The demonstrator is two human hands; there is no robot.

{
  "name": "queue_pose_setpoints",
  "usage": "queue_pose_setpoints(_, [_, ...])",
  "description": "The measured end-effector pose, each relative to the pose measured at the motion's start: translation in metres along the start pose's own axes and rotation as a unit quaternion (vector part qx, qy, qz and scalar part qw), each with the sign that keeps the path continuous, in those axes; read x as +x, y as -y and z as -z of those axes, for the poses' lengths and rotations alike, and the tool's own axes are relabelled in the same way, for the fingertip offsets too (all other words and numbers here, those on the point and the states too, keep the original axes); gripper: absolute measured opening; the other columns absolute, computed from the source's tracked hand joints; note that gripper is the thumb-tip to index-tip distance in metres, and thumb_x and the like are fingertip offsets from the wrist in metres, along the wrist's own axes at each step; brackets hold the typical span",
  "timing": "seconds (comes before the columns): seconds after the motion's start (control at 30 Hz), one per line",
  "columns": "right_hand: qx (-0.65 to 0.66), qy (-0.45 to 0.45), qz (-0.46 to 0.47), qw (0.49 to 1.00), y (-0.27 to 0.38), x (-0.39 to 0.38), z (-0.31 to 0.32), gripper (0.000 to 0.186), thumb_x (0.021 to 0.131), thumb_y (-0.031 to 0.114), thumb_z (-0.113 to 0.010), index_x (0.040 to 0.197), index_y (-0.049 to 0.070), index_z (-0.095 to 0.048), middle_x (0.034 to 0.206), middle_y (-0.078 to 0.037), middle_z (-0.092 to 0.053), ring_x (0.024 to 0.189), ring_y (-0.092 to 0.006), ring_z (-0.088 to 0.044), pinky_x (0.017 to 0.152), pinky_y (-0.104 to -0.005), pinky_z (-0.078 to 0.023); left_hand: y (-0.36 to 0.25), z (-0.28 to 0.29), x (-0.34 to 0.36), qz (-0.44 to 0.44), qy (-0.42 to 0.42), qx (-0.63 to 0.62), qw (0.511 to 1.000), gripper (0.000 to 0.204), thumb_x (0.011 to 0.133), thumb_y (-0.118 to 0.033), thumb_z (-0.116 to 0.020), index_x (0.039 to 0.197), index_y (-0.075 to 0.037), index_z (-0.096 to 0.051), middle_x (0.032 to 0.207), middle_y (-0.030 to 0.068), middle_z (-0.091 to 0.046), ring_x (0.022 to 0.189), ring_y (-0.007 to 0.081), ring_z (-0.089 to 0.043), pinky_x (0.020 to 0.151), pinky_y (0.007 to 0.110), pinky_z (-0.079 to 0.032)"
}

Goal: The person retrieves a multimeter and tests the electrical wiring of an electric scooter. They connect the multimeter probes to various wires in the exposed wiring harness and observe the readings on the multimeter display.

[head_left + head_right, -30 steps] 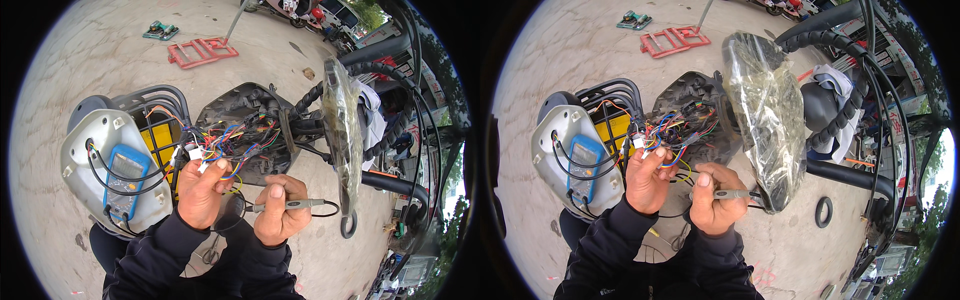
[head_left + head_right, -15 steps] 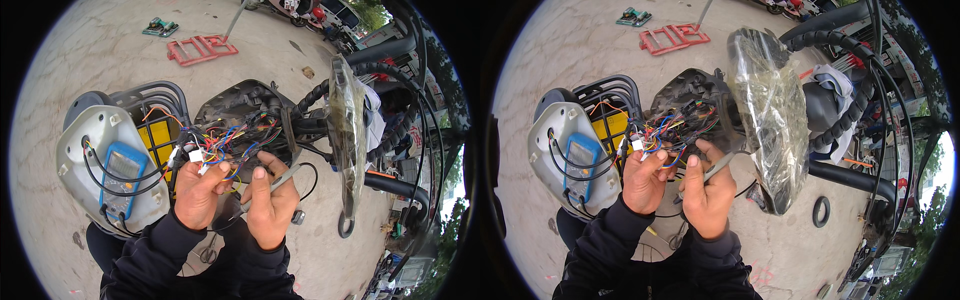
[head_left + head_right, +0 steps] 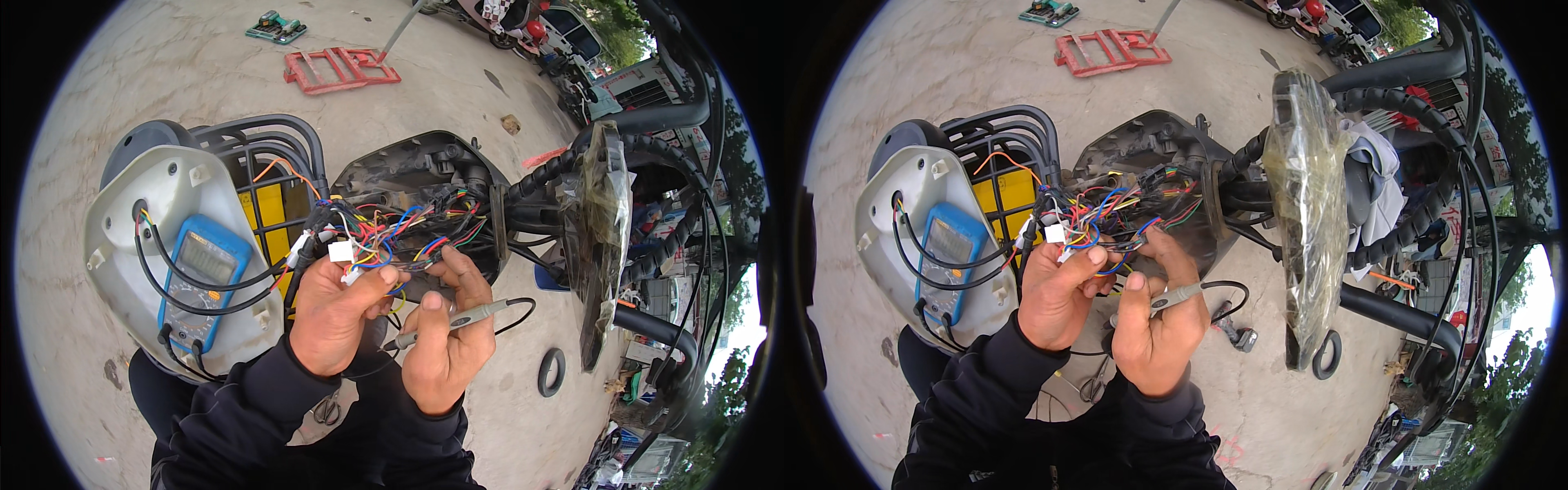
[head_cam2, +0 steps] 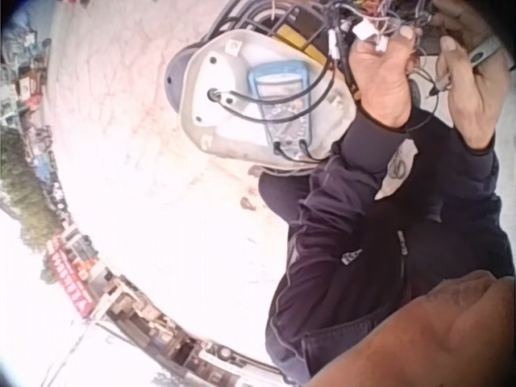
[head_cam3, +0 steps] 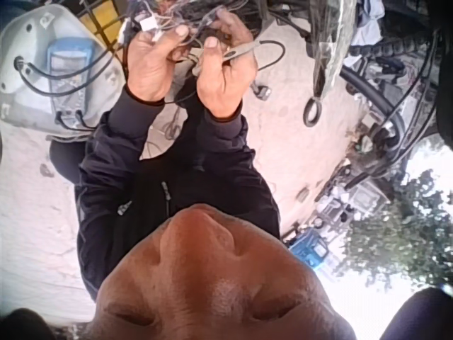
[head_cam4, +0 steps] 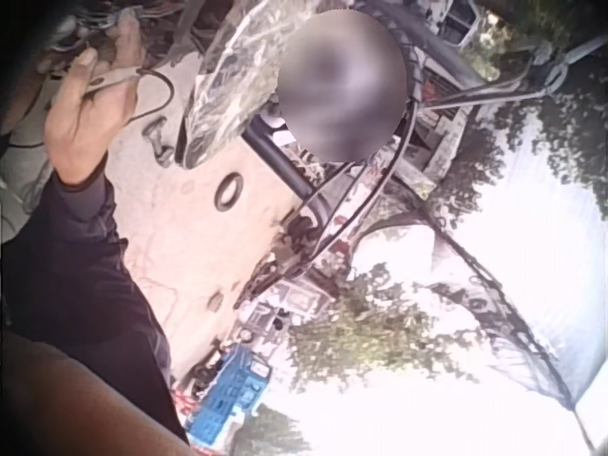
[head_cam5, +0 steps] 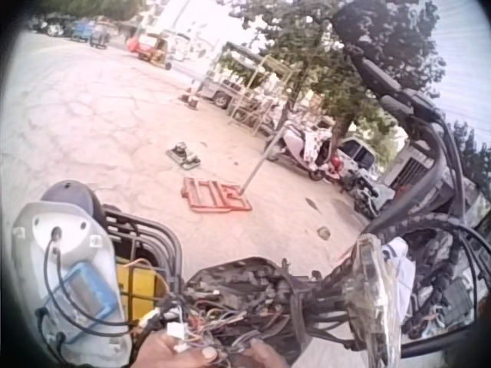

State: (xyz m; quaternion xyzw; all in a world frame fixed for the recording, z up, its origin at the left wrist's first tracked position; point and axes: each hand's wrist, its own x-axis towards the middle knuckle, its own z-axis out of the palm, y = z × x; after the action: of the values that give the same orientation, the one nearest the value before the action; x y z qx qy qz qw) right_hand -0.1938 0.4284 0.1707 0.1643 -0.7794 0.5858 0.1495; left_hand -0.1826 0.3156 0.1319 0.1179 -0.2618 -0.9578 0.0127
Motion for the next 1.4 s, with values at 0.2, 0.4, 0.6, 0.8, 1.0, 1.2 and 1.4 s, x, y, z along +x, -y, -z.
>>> queue_pose_setpoints(0.2, [-0.054,0.017,-0.022,0.998,0.001,0.002,0.004,0.044,0.09,0.004,-0.057,0.129,-0.016,-0.059,0.121,-0.026,-0.065,0.086,-0.0176,-0.058,0.081,-0.031,-0.049,0.002,0.004,-0.001,-0.007,0.014,0.004,1.0,0.009,0.093,-0.01,-0.072,0.099,-0.005,-0.07,0.09,0.004,-0.072,0.065,0.0082,-0.05,0.067,0.03,-0.045])
queue_pose_setpoints(0.4, [-0.056,0.028,-0.04,0.997,0.005,0.002,0.005,0.044,0.09,0.002,-0.053,0.13,-0.015,-0.059,0.124,-0.025,-0.065,0.079,-0.0141,-0.058,0.08,-0.0286,-0.048,0.001,0.002,-0.001,-0.011,0.015,0.013,1.0,0.008,0.094,-0.012,-0.072,0.096,-0.006,-0.067,0.082,0.0003,-0.065,0.065,0.0079,-0.05,0.065,0.029,-0.044])
queue_pose_setpoints(0.6, [-0.028,0.005,-0.061,0.998,0.001,-0.001,0.002,0.046,0.09,-0.001,-0.049,0.133,-0.014,-0.057,0.107,-0.019,-0.067,0.056,-0.0054,-0.049,0.071,-0.023,-0.045,0.002,0.003,-0.001,-0.011,0.035,-0.009,0.999,0.009,0.094,-0.012,-0.073,0.1,-0.006,-0.068,0.082,-0.0011,-0.063,0.068,0.0066,-0.051,0.063,0.025,-0.042])
queue_pose_setpoints(0.8, [-0.051,0.025,-0.035,0.998,-0.008,0.0,0.006,0.043,0.087,-0.002,-0.053,0.129,-0.011,-0.062,0.112,-0.018,-0.065,0.087,-0.0173,-0.058,0.07,-0.0287,-0.048,0.002,0.001,-0.001,-0.007,0.026,0.0,1.0,0.007,0.094,-0.011,-0.072,0.096,-0.007,-0.066,0.079,-0.0013,-0.061,0.066,0.0073,-0.051,0.063,0.027,-0.044])
queue_pose_setpoints(1.0, [-0.042,0.023,-0.039,0.998,-0.008,0.0,0.008,0.041,0.087,-0.003,-0.051,0.125,-0.01,-0.064,0.11,-0.017,-0.065,0.09,-0.0184,-0.06,0.072,-0.0293,-0.049,0.003,-0.001,-0.003,-0.001,-0.011,-0.001,1.0,0.008,0.096,-0.012,-0.071,0.092,-0.007,-0.065,0.08,0.0003,-0.064,0.064,0.0082,-0.049,0.064,0.029,-0.045])
queue_pose_setpoints(1.2, [-0.026,0.008,-0.008,1.0,-0.012,0.001,0.005,0.044,0.084,-0.004,-0.048,0.125,-0.013,-0.062,0.103,-0.018,-0.062,0.053,-0.0036,-0.045,0.051,-0.0194,-0.034,0.007,0.005,0.0,-0.007,0.017,-0.022,1.0,0.011,0.096,-0.014,-0.072,0.103,-0.007,-0.068,0.084,-0.0001,-0.066,0.065,0.0062,-0.05,0.064,0.026,-0.042])
queue_pose_setpoints(1.4, [0.025,-0.016,-0.038,0.999,-0.007,-0.001,0.003,0.043,0.084,-0.004,-0.048,0.124,-0.014,-0.063,0.103,-0.022,-0.064,0.052,-0.0044,-0.046,0.052,-0.0198,-0.036,0.007,0.005,-0.001,-0.009,0.011,-0.034,0.999,0.009,0.096,-0.012,-0.071,0.102,-0.006,-0.067,0.083,0.0016,-0.066,0.063,0.0068,-0.048,0.063,0.026,-0.04])
